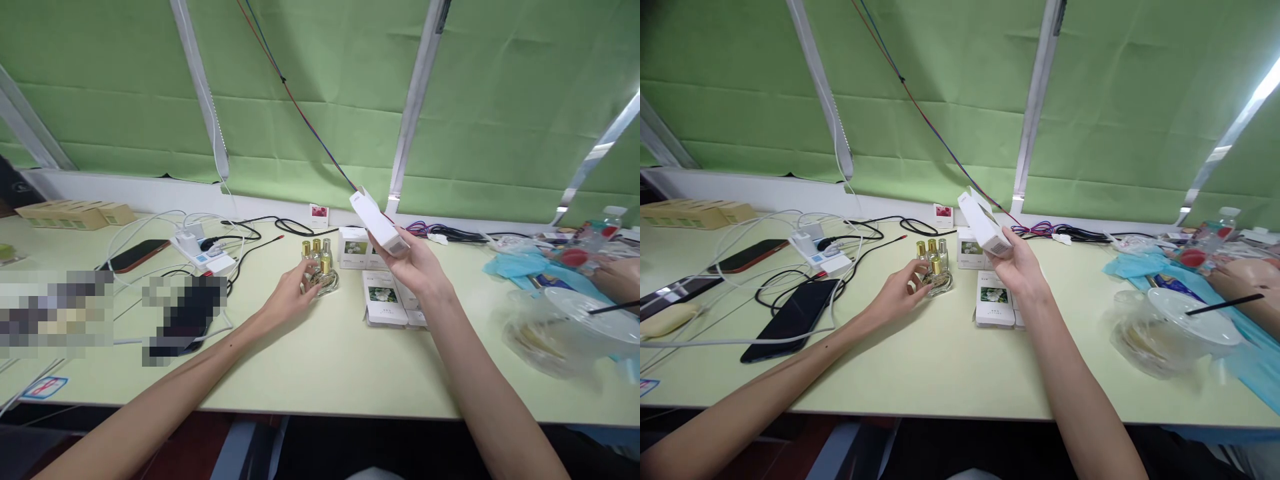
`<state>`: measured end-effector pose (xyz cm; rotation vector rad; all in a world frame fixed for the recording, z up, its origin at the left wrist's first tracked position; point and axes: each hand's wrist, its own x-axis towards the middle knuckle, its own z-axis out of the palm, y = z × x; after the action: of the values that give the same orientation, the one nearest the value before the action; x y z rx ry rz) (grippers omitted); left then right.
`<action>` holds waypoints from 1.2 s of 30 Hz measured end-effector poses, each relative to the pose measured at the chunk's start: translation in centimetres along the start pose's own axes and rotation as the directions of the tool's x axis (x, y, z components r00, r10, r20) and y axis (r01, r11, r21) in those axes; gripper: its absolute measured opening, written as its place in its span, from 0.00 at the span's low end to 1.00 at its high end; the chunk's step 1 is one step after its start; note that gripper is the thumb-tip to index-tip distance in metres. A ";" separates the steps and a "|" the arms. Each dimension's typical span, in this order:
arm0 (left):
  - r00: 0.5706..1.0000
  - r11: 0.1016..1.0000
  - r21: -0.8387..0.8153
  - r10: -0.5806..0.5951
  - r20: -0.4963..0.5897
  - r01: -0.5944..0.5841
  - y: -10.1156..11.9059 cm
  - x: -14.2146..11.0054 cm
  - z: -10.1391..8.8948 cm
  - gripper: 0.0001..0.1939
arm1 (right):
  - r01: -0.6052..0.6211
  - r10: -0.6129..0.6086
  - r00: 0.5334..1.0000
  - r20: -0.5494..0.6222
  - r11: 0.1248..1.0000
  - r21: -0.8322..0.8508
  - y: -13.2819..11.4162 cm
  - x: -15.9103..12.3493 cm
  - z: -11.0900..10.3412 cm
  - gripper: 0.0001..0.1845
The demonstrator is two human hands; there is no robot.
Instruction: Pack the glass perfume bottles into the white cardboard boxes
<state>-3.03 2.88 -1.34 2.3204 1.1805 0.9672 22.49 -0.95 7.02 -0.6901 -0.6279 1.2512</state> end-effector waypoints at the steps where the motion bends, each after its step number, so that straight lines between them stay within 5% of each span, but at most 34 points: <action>1: 1.000 1.000 0.000 0.000 -0.002 0.000 0.0 0.0 0.0 0.19 | -0.017 0.017 1.000 0.010 1.000 0.003 0.1 -0.1 0.1 0.11; 8: 1.000 1.000 0.001 0.003 0.003 -0.003 0.3 0.0 -0.1 0.19 | -0.159 0.165 0.981 -0.101 0.985 0.066 0.7 -1.0 0.7 0.09; 14: 1.000 1.000 0.015 -0.007 0.000 0.007 0.1 -0.1 -0.1 0.20 | -0.094 0.096 0.995 0.009 0.989 -0.111 1.2 -0.8 0.7 0.16; 23: 0.999 1.000 0.017 -0.005 0.037 0.004 0.3 -0.1 -0.2 0.31 | -0.160 0.145 0.983 -0.109 0.976 -0.149 -0.1 -0.9 -0.2 0.24; 28: 0.996 0.997 0.060 0.040 0.079 -0.045 0.5 -0.1 -0.4 0.33 | -0.106 0.095 0.994 -0.053 0.953 -0.284 1.4 -0.8 -0.3 0.35; 32: 0.989 0.995 0.072 0.066 0.129 -0.076 0.7 -0.2 -0.6 0.32 | 0.039 -0.052 0.999 -0.004 0.802 -0.596 3.6 -1.0 -0.6 0.55; 36: 0.988 0.993 0.079 0.074 0.136 -0.085 0.9 -0.1 -0.7 0.32 | 0.335 -0.141 0.941 0.307 0.516 -0.789 5.2 -1.7 -1.2 0.57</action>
<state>-3.07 2.27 -0.41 2.4737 1.1027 0.7880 19.80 -1.85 2.20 -1.2200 -1.5052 0.6910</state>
